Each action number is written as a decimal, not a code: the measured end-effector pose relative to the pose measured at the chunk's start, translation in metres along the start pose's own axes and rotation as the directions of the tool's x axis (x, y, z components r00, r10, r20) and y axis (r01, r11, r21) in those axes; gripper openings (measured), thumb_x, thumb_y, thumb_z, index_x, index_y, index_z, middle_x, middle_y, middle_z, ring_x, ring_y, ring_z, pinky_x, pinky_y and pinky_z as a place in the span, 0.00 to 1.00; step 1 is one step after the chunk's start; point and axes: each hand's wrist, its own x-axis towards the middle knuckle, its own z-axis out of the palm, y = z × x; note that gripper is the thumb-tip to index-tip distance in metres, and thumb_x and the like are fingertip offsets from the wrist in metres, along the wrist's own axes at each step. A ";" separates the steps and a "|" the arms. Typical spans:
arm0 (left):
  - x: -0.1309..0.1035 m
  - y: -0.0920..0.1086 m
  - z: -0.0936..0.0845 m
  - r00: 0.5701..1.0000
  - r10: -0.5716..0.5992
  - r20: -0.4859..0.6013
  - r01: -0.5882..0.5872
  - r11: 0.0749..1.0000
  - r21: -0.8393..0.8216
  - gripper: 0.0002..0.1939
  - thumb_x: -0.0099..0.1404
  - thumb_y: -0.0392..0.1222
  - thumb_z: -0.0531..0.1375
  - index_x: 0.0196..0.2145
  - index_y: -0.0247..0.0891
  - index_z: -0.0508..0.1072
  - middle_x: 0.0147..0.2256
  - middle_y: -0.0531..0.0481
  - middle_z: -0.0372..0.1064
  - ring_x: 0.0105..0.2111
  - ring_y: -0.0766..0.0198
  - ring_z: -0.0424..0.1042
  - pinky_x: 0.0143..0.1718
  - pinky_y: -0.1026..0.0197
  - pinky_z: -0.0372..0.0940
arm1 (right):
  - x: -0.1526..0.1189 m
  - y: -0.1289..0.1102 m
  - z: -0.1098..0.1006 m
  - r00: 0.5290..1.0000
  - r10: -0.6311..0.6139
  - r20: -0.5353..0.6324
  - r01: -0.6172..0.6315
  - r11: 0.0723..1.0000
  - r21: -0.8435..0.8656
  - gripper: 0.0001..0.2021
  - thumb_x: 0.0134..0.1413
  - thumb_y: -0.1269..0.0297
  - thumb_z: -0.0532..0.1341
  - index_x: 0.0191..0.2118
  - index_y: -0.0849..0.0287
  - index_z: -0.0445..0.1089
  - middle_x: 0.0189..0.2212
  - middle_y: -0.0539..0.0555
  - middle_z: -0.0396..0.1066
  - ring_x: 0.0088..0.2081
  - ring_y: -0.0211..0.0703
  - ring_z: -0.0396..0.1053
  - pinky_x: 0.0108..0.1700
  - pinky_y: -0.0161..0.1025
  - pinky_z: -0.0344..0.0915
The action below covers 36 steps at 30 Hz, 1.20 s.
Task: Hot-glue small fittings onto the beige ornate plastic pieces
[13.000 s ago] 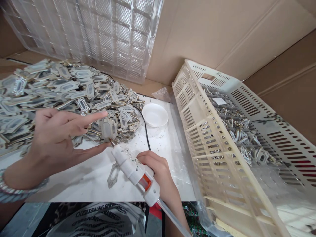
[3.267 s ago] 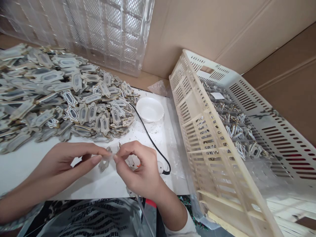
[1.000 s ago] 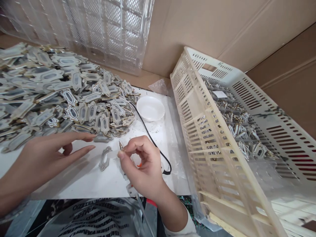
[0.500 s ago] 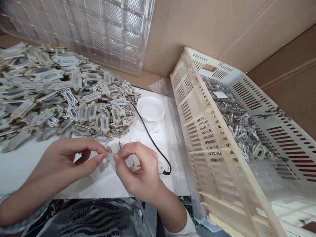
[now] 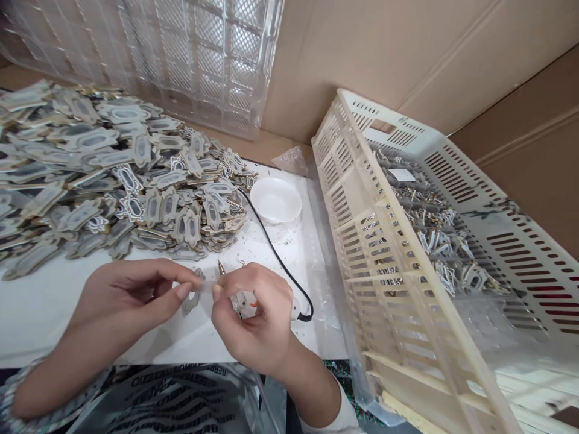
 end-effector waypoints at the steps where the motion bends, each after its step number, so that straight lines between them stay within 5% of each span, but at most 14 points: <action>1: -0.001 -0.002 0.000 1.000 -0.003 0.007 0.003 1.000 -0.006 0.10 0.57 0.48 0.63 0.27 0.45 0.83 0.21 0.51 0.76 0.19 0.66 0.63 0.19 0.65 0.58 | 0.000 0.000 0.000 1.000 0.001 -0.006 -0.001 1.000 0.003 0.13 0.57 0.80 0.62 0.36 0.51 0.66 0.28 0.47 0.73 0.28 0.37 0.72 0.31 0.36 0.69; 8: -0.002 -0.008 0.000 0.999 -0.035 0.005 0.035 0.998 -0.059 0.09 0.57 0.49 0.65 0.28 0.45 0.85 0.21 0.50 0.75 0.18 0.66 0.65 0.18 0.65 0.54 | 0.003 -0.002 -0.002 0.999 -0.014 -0.046 0.014 1.000 0.001 0.14 0.55 0.82 0.62 0.34 0.53 0.65 0.26 0.45 0.71 0.27 0.35 0.71 0.29 0.33 0.67; 13: 0.000 -0.007 0.002 1.000 -0.008 0.020 0.011 0.988 -0.151 0.09 0.60 0.48 0.64 0.31 0.47 0.84 0.28 0.51 0.80 0.27 0.61 0.76 0.25 0.64 0.67 | 0.003 -0.002 -0.002 0.999 -0.020 -0.047 0.020 1.000 -0.003 0.14 0.55 0.82 0.62 0.34 0.53 0.65 0.26 0.46 0.70 0.27 0.36 0.71 0.29 0.34 0.68; 16: -0.001 -0.009 -0.003 0.997 0.038 -0.062 -0.048 0.986 -0.162 0.07 0.62 0.44 0.62 0.30 0.47 0.82 0.31 0.52 0.80 0.31 0.61 0.77 0.31 0.62 0.70 | 0.003 -0.001 -0.002 0.997 -0.025 -0.072 0.025 1.000 0.002 0.13 0.56 0.82 0.62 0.35 0.53 0.65 0.25 0.45 0.69 0.27 0.36 0.71 0.29 0.33 0.69; 20: -0.002 -0.017 -0.024 0.963 0.220 -0.153 -0.205 0.973 0.106 0.15 0.67 0.43 0.56 0.23 0.43 0.72 0.24 0.55 0.72 0.26 0.65 0.71 0.28 0.63 0.64 | 0.004 -0.001 -0.003 0.995 -0.031 -0.097 0.032 0.999 0.013 0.13 0.57 0.81 0.61 0.35 0.52 0.65 0.25 0.45 0.67 0.26 0.36 0.69 0.29 0.33 0.70; 24: 0.000 -0.034 -0.046 0.958 0.273 -0.088 -0.199 0.853 0.482 0.22 0.72 0.49 0.54 0.20 0.41 0.59 0.16 0.58 0.53 0.17 0.69 0.55 0.21 0.62 0.51 | 0.005 -0.001 -0.003 0.995 -0.034 -0.094 0.036 0.999 0.025 0.14 0.56 0.82 0.61 0.36 0.52 0.66 0.26 0.46 0.67 0.27 0.36 0.69 0.30 0.34 0.70; 27: 0.000 -0.052 -0.055 0.953 0.301 0.014 -0.258 0.790 0.556 0.11 0.72 0.45 0.51 0.34 0.44 0.70 0.27 0.57 0.70 0.25 0.65 0.69 0.28 0.62 0.60 | 0.004 -0.001 -0.002 0.995 -0.030 -0.097 0.033 0.999 0.036 0.14 0.55 0.83 0.61 0.36 0.53 0.67 0.26 0.45 0.67 0.27 0.35 0.69 0.30 0.33 0.69; 29: -0.001 -0.062 -0.057 0.933 0.338 0.123 -0.345 0.742 0.575 0.13 0.72 0.42 0.49 0.45 0.47 0.72 0.40 0.54 0.77 0.37 0.59 0.75 0.38 0.59 0.66 | 0.003 0.000 -0.002 0.995 -0.027 -0.098 0.031 0.999 0.039 0.14 0.55 0.83 0.62 0.36 0.52 0.68 0.27 0.45 0.68 0.28 0.34 0.69 0.31 0.33 0.69; 33: -0.002 -0.070 -0.050 0.930 0.279 0.241 -0.368 0.748 0.553 0.17 0.70 0.49 0.56 0.55 0.50 0.71 0.49 0.50 0.76 0.47 0.53 0.75 0.46 0.53 0.70 | -0.001 0.002 -0.003 0.997 -0.016 -0.072 0.016 1.000 0.003 0.15 0.57 0.81 0.64 0.42 0.52 0.72 0.32 0.47 0.75 0.32 0.35 0.74 0.35 0.34 0.72; 36: 0.000 -0.069 -0.041 0.942 0.151 0.299 -0.299 0.779 0.551 0.29 0.57 0.51 0.68 0.55 0.46 0.70 0.51 0.45 0.75 0.50 0.46 0.75 0.47 0.48 0.72 | -0.001 0.003 -0.005 0.998 -0.045 -0.036 0.042 0.997 -0.060 0.16 0.58 0.80 0.65 0.47 0.52 0.74 0.37 0.50 0.79 0.35 0.37 0.77 0.37 0.35 0.74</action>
